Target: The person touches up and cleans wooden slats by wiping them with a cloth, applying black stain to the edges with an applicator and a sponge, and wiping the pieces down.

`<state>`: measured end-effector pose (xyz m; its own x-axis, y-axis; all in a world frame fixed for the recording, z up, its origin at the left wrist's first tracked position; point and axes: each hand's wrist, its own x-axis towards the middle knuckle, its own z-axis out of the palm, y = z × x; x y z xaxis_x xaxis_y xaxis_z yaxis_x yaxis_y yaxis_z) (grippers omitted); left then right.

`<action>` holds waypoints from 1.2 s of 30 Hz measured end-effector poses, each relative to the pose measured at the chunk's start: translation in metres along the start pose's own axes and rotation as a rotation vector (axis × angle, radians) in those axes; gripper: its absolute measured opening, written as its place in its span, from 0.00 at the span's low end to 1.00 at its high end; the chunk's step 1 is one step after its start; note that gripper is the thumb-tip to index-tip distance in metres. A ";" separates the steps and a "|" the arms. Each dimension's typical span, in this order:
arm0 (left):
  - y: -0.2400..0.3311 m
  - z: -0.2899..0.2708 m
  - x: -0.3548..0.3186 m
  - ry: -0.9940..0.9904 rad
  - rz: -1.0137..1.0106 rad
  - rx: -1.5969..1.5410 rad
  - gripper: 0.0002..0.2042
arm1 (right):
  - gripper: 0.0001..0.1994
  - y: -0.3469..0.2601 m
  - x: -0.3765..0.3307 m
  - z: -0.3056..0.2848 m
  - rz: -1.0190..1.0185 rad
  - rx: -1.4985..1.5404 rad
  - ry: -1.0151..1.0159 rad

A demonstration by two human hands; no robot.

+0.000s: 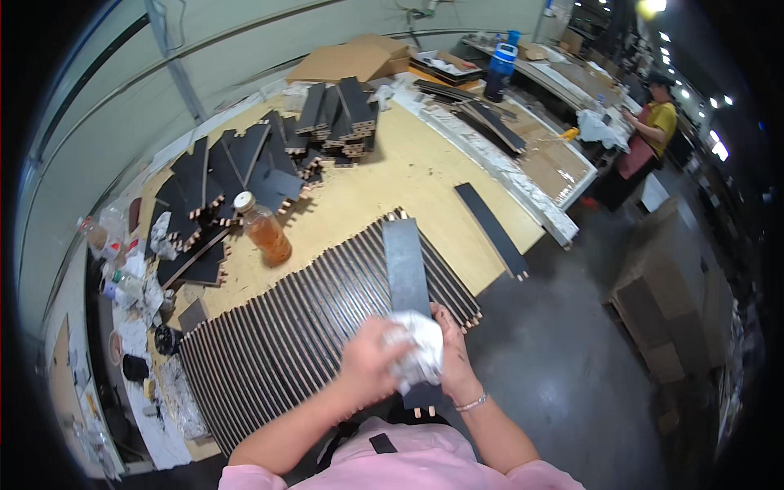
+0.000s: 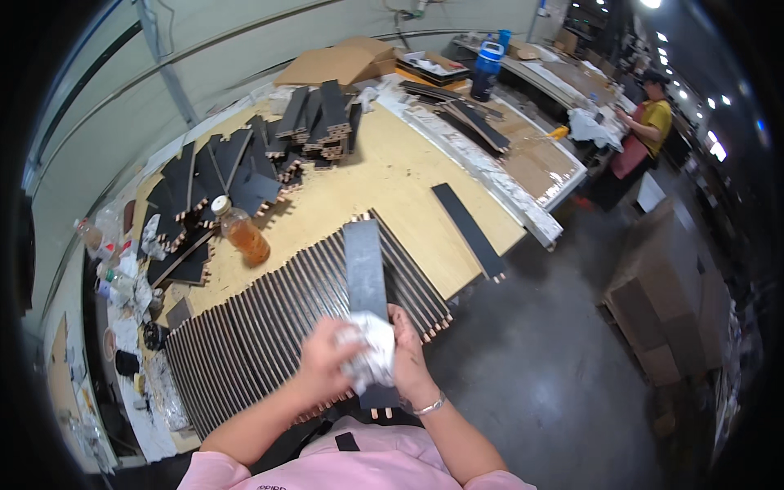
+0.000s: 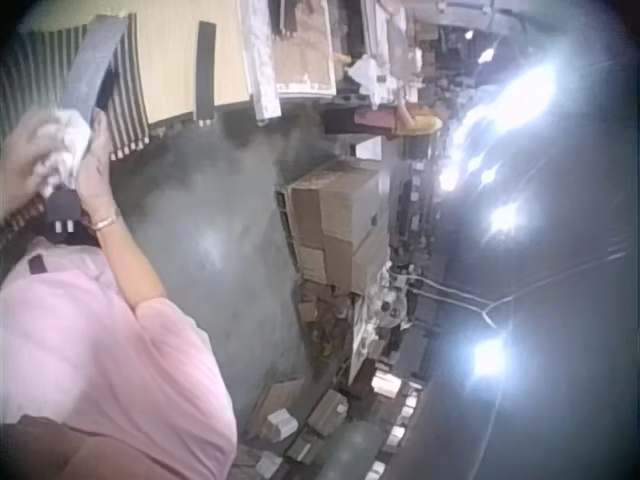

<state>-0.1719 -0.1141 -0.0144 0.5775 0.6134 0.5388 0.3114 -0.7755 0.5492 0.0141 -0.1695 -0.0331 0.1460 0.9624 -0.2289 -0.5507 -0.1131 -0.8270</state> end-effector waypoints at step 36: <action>-0.005 0.029 0.006 -0.030 -0.198 0.338 0.18 | 0.28 0.007 0.064 -0.030 0.290 -0.015 -0.357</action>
<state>-0.1477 -0.1107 -0.0324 0.5015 0.7553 0.4219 0.6470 -0.6511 0.3967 0.0440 -0.1164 -0.0686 -0.3061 0.9150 -0.2628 -0.5149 -0.3914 -0.7627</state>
